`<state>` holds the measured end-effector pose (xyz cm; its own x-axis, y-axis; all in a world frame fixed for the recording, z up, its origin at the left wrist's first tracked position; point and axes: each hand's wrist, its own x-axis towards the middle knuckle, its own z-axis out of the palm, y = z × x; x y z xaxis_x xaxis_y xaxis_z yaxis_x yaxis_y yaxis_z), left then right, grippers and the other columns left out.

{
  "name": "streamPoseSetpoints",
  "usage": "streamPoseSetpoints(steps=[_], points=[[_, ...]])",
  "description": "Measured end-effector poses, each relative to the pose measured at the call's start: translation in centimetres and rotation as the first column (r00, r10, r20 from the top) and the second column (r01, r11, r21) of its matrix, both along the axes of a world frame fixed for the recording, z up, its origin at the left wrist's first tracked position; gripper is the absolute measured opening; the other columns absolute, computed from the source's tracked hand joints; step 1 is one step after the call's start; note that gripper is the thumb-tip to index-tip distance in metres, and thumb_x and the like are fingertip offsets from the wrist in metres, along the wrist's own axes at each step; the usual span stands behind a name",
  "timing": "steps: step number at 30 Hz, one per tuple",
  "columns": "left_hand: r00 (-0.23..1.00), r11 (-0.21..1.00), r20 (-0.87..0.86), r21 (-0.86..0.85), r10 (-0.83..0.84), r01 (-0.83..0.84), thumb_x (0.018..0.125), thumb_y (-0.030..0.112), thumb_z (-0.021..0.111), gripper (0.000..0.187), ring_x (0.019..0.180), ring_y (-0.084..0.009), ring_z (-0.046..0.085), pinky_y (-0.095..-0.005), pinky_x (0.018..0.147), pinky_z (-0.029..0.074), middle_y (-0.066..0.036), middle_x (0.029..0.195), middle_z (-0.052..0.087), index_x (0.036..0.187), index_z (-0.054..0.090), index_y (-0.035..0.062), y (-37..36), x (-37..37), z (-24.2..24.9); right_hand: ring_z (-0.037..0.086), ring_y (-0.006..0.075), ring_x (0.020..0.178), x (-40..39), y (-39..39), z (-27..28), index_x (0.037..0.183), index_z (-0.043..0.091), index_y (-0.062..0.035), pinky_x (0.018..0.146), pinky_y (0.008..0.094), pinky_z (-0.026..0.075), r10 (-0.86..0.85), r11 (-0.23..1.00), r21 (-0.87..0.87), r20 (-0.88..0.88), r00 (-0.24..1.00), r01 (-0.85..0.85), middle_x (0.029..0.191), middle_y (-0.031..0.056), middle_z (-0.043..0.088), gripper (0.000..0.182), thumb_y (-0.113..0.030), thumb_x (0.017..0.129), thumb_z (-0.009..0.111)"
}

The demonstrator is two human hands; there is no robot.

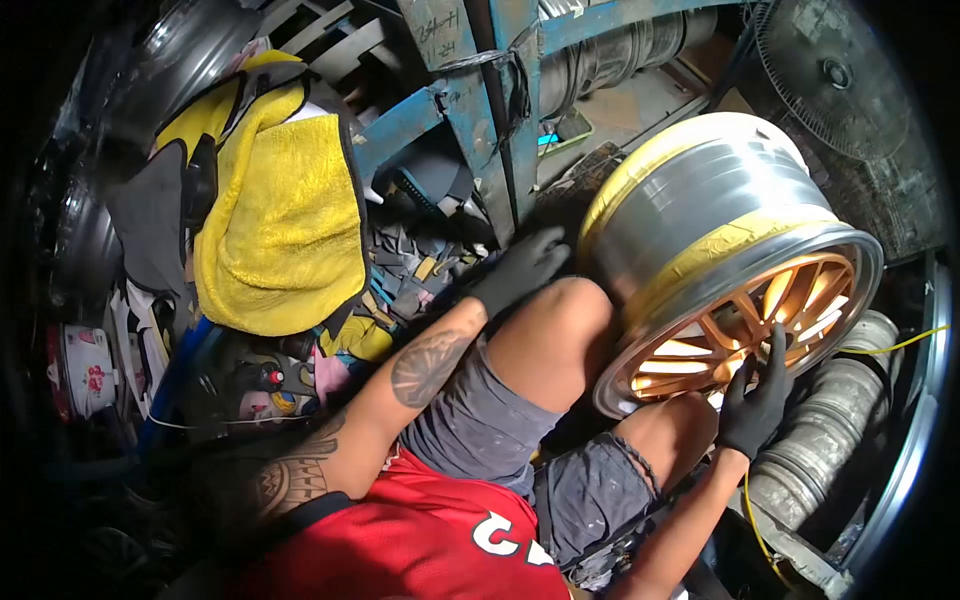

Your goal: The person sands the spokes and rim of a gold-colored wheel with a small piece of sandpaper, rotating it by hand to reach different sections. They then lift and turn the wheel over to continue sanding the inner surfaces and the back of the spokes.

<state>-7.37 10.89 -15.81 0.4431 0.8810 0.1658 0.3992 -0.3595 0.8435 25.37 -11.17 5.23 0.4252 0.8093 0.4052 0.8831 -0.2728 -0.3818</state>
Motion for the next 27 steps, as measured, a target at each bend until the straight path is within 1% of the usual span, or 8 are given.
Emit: streamPoseSetpoints(steps=[1, 2, 5, 8, 11, 17, 23, 27], points=[[0.992, 0.978, 0.068, -0.173, -0.102, 0.112, 0.103, 0.043, 0.055, 0.052, 0.122, -0.0372, 0.064, -0.0438, 0.106, 0.049, -0.023, 0.130, 0.067, 0.135, 0.061, 0.0024, -1.3, -4.1, -5.1, 0.067, 0.0306, 0.105, 0.4, -0.2, -0.3, 0.154, 0.050, -0.0206, 0.092, 0.0407, 0.054, 0.001, 1.000, -0.015, -0.002, 1.000, -0.001, 0.132, 0.0149, 0.067, 0.065, -0.001, 0.093, 0.063], [0.977, 0.939, -0.066, -0.295, -0.204, 0.176, 0.102, 0.035, 0.057, 0.042, 0.119, -0.0343, 0.067, -0.0425, 0.104, 0.050, -0.019, 0.126, 0.070, 0.129, 0.066, 0.0042, -2.1, -7.4, -8.1, 0.066, 0.0310, 0.111, 0.8, -0.2, -0.2, 0.154, 0.050, -0.0200, 0.094, 0.0399, 0.053, -0.030, 0.996, -0.084, 0.026, 0.999, 0.032, 0.140, 0.0124, 0.064, 0.063, -0.001, 0.095, 0.062], [0.928, 0.958, -0.364, -0.284, -0.077, -0.032, 0.099, 0.023, 0.053, 0.030, 0.111, -0.0371, 0.069, -0.0446, 0.093, 0.053, -0.021, 0.115, 0.072, 0.118, 0.073, 0.0090, -8.0, -15.2, -7.5, 0.066, 0.0310, 0.116, 0.9, -0.3, 0.3, 0.152, 0.053, -0.0193, 0.095, 0.0394, 0.053, -0.001, 0.998, -0.070, 0.082, 0.997, 0.007, 0.144, 0.0105, 0.063, 0.059, -0.002, 0.097, 0.061], [0.781, 0.937, -0.587, -0.107, 0.210, -0.333, 0.095, 0.037, 0.058, 0.030, 0.085, -0.0445, 0.069, -0.0531, 0.074, 0.055, -0.020, 0.090, 0.072, 0.094, 0.073, 0.0104, -8.7, -18.8, -5.3, 0.069, 0.0291, 0.110, -0.2, -0.5, 0.8, 0.150, 0.055, -0.0181, 0.092, 0.0380, 0.055, 0.008, 1.000, 0.007, 0.026, 1.000, -0.008, 0.138, 0.0128, 0.065, 0.056, -0.002, 0.097, 0.062], [0.721, 0.865, -0.563, -0.021, 0.404, -0.501, 0.091, 0.038, 0.066, 0.030, 0.085, -0.0439, 0.069, -0.0515, 0.074, 0.055, -0.020, 0.090, 0.072, 0.092, 0.072, 0.0090, -7.3, -20.3, -4.3, 0.072, 0.0263, 0.103, -0.7, -1.0, 0.5, 0.148, 0.057, -0.0164, 0.089, 0.0356, 0.055, -0.056, 0.997, 0.041, -0.072, 0.996, 0.059, 0.129, 0.0137, 0.067, 0.053, -0.002, 0.097, 0.062], [0.555, 0.854, -0.734, 0.065, 0.392, -0.516, 0.093, 0.027, 0.067, 0.023, 0.090, -0.0390, 0.071, -0.0467, 0.078, 0.056, -0.019, 0.097, 0.075, 0.099, 0.072, 0.0048, -5.0, -18.7, -3.8, 0.069, 0.0201, 0.105, -3.8, -2.7, -2.0, 0.146, 0.057, -0.0083, 0.088, 0.0332, 0.055, -0.083, 0.975, 0.181, -0.244, 0.966, 0.130, 0.128, 0.0147, 0.067, 0.049, -0.001, 0.098, 0.060], [0.569, 0.854, -0.721, 0.061, 0.396, -0.517, 0.093, 0.024, 0.066, 0.023, 0.091, -0.0380, 0.071, -0.0452, 0.079, 0.056, -0.019, 0.100, 0.075, 0.102, 0.071, 0.0033, -4.3, -18.6, -4.1, 0.065, 0.0220, 0.117, -4.9, -5.3, -6.1, 0.146, 0.055, -0.0043, 0.100, 0.0324, 0.050, -0.063, 0.975, 0.191, -0.262, 0.963, 0.116, 0.134, 0.0136, 0.066, 0.043, -0.008, 0.103, 0.057], [0.587, 0.834, -0.684, 0.057, 0.433, -0.549, 0.093, 0.022, 0.065, 0.023, 0.092, -0.0373, 0.071, -0.0442, 0.081, 0.056, -0.020, 0.102, 0.075, 0.104, 0.071, 0.0023, -4.0, -19.8, -4.0, 0.064, 0.0200, 0.112, -5.2, -5.3, -6.3, 0.144, 0.057, -0.0033, 0.097, 0.0327, 0.051, -0.042, 0.966, 0.217, -0.410, 0.911, 0.142, 0.133, 0.0130, 0.064, 0.041, -0.008, 0.103, 0.057]])
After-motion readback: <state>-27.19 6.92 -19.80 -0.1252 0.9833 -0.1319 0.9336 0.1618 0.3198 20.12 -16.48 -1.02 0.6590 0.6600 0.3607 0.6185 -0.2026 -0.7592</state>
